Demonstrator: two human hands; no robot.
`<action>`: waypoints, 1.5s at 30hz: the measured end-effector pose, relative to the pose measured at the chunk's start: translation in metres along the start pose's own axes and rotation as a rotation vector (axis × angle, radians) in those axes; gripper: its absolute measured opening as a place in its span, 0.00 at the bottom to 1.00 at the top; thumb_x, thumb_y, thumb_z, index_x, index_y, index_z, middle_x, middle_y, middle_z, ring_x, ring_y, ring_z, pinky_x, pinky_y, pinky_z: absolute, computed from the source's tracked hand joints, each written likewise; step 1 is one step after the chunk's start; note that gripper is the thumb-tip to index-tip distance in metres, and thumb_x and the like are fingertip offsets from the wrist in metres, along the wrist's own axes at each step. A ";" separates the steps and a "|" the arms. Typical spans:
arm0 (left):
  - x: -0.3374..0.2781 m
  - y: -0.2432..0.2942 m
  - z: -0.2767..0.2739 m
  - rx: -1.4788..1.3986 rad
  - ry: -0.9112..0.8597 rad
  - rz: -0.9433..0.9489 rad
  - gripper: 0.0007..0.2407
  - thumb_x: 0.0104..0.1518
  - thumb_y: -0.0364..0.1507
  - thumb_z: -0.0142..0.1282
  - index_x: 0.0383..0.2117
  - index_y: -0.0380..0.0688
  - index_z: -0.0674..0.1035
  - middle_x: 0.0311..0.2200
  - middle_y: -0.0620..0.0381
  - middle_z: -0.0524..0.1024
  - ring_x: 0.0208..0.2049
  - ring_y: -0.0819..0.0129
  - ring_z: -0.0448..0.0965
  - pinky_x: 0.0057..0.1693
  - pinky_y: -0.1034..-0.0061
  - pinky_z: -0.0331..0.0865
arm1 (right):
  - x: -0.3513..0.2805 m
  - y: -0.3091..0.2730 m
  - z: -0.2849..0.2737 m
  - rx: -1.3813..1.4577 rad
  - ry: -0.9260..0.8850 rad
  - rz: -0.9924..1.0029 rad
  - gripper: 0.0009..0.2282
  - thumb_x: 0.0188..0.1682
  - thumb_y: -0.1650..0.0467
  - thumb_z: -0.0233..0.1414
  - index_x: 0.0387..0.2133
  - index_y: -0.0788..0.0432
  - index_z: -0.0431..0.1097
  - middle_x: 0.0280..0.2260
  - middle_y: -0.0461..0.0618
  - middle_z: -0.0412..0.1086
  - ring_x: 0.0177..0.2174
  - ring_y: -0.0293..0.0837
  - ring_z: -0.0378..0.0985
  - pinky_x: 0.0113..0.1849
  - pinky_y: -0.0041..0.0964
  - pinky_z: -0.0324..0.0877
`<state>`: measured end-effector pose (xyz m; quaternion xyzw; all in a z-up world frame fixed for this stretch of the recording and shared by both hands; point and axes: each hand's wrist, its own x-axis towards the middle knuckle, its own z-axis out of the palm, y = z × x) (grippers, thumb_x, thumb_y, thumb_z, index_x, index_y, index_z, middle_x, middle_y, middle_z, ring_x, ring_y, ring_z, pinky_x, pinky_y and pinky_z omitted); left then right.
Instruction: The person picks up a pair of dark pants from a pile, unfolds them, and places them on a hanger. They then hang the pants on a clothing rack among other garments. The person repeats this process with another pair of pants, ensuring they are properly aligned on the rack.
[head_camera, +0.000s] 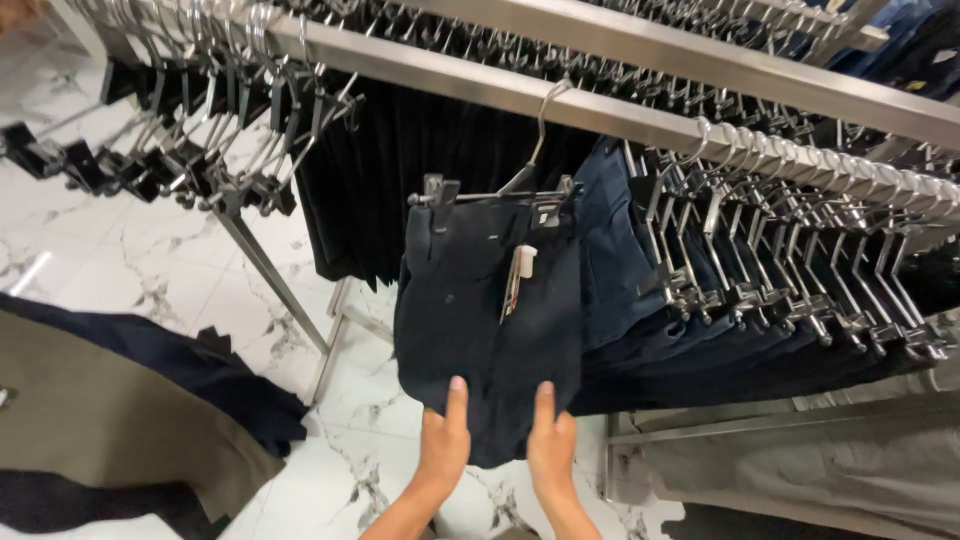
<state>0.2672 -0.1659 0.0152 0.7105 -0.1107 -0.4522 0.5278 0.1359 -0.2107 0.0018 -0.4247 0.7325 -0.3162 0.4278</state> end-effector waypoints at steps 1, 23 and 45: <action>0.003 -0.009 -0.001 -0.003 0.004 -0.012 0.30 0.56 0.49 0.46 0.56 0.36 0.78 0.57 0.48 0.78 0.64 0.61 0.73 0.68 0.73 0.61 | 0.008 0.016 -0.002 -0.011 -0.004 0.005 0.28 0.54 0.53 0.44 0.22 0.67 0.75 0.26 0.53 0.78 0.34 0.40 0.75 0.38 0.42 0.68; 0.029 0.029 0.017 -0.221 0.185 0.035 0.27 0.56 0.44 0.52 0.57 0.38 0.77 0.57 0.51 0.77 0.61 0.63 0.74 0.65 0.71 0.66 | 0.049 -0.036 -0.004 -0.029 -0.137 -0.072 0.26 0.52 0.52 0.44 0.41 0.64 0.76 0.41 0.52 0.78 0.48 0.44 0.78 0.49 0.38 0.68; 0.146 -0.003 -0.017 0.388 0.004 0.865 0.06 0.49 0.17 0.66 0.29 0.43 0.85 0.33 0.63 0.74 0.33 0.74 0.76 0.39 0.86 0.72 | 0.117 0.095 0.016 -0.503 -0.590 0.018 0.12 0.50 0.58 0.49 0.39 0.45 0.77 0.44 0.39 0.79 0.44 0.38 0.80 0.50 0.32 0.68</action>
